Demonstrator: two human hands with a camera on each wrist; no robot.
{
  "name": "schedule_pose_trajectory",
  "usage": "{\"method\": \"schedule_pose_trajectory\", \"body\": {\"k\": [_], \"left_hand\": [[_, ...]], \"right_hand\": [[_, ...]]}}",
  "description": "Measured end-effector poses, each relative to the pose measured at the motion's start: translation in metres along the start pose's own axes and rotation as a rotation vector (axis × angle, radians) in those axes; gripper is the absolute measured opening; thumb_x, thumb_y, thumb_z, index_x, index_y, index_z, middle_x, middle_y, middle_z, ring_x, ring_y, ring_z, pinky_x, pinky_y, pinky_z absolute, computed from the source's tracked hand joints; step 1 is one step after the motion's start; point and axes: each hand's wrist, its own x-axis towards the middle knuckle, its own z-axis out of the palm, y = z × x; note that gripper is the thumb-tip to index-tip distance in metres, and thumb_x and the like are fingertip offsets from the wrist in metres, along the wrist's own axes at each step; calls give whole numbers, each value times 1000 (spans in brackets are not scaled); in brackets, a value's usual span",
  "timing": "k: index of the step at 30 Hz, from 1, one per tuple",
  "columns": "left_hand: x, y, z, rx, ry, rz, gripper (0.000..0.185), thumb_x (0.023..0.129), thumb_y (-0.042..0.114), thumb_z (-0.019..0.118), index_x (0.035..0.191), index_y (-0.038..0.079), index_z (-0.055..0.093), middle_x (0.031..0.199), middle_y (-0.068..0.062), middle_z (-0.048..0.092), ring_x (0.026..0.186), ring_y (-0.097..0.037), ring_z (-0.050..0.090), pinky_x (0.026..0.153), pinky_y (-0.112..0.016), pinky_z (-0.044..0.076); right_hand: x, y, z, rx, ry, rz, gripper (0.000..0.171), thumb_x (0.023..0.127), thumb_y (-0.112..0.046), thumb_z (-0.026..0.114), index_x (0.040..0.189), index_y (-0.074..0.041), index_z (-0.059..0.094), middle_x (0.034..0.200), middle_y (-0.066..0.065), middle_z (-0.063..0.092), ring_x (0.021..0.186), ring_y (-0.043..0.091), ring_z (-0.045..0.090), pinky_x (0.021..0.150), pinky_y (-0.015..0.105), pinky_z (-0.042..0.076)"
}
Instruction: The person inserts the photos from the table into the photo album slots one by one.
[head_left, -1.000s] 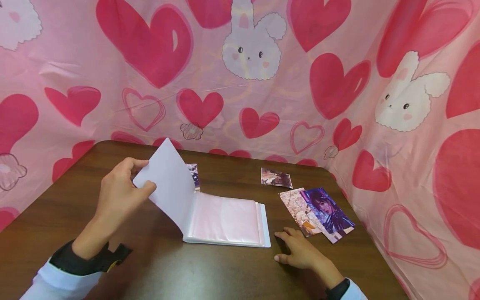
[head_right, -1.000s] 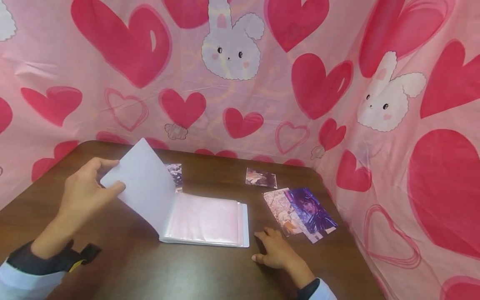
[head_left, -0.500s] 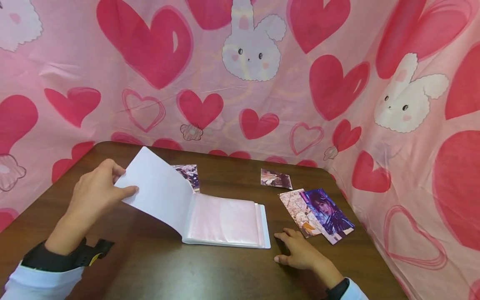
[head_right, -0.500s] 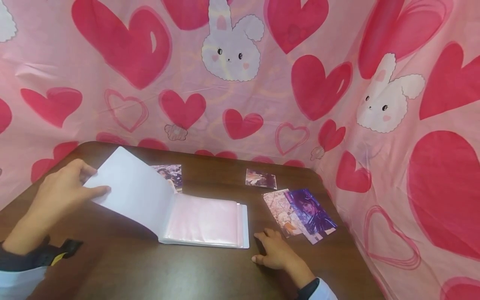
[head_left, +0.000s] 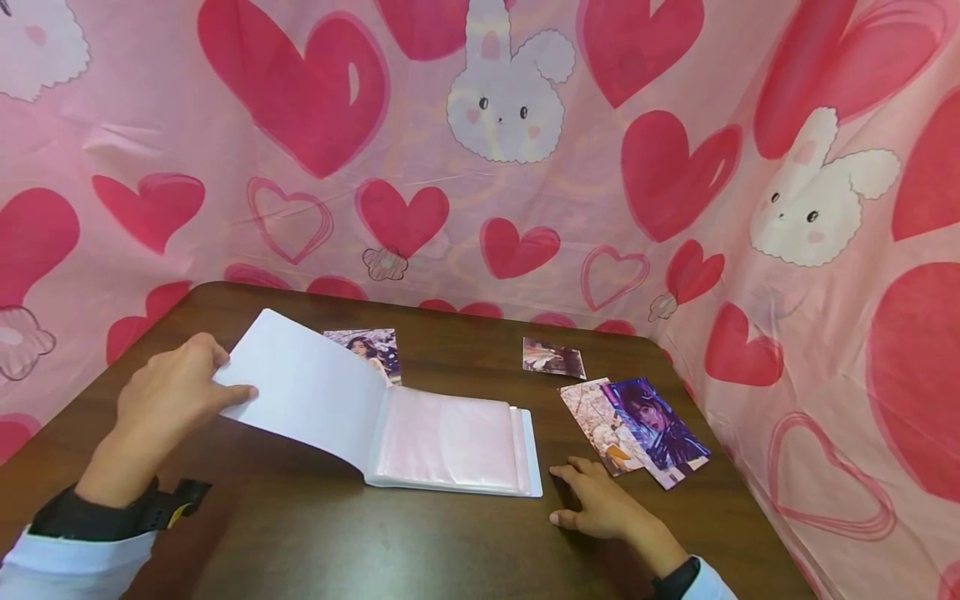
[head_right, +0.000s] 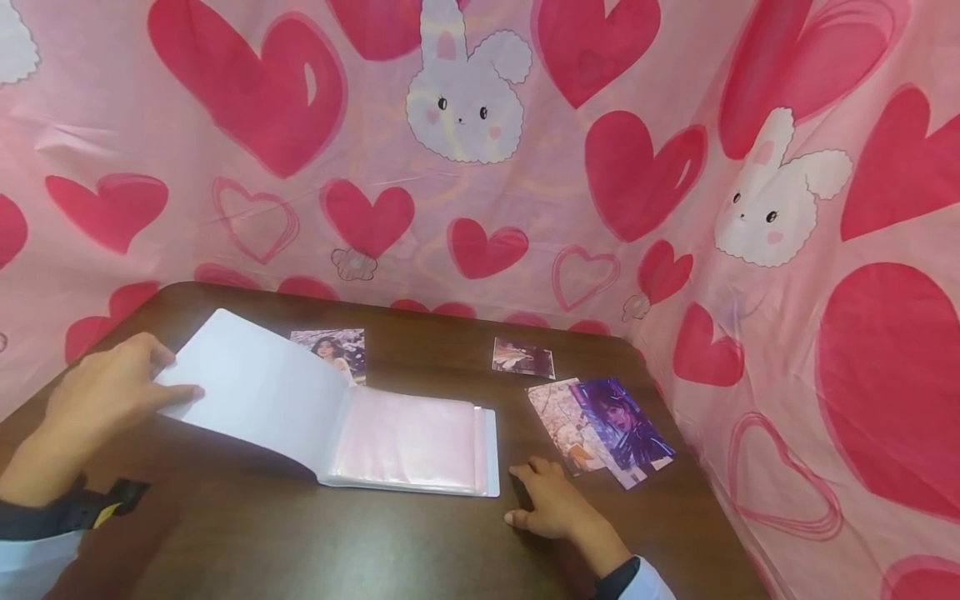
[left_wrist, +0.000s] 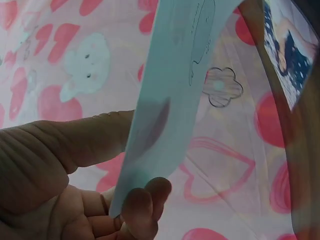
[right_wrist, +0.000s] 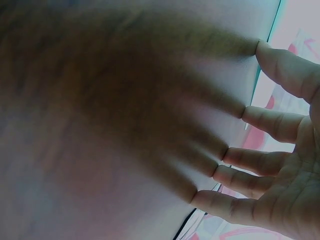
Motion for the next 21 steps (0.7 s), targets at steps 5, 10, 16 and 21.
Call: {"method": "schedule_pose_trajectory", "body": {"k": [5,10,16,21], "left_hand": [[2,-12,1,37,-43,-27,74,60,39,84,104,-11,50,90,-30,57,66,-35,53,49,-48,46],[3,-22,3,64,-93,-28,78,59,41,84,107,-10,49,94,-33,55,68,-39,53,50,-50,47],[8,-29,7,103,-159,-25,86,61,45,82,117,-9,44,104,-38,50,80,-49,51,55,-58,46],[11,-35,12,130,-239,-16,86,63,48,79,117,-10,46,105,-39,50,81,-49,51,55,-59,46]], "right_hand": [[-1,-1,-1,13,-1,-3,63,79,-32,74,126,3,51,128,36,38,114,55,36,85,65,37],[-2,-2,-1,2,1,-12,64,78,-32,75,125,4,51,127,36,39,113,54,38,86,64,37],[-1,-1,-1,9,2,-6,62,78,-31,74,125,3,51,128,36,39,114,54,37,86,65,36],[-1,-1,1,13,-1,1,62,78,-31,74,126,2,51,128,36,38,115,54,36,87,65,36]]}}
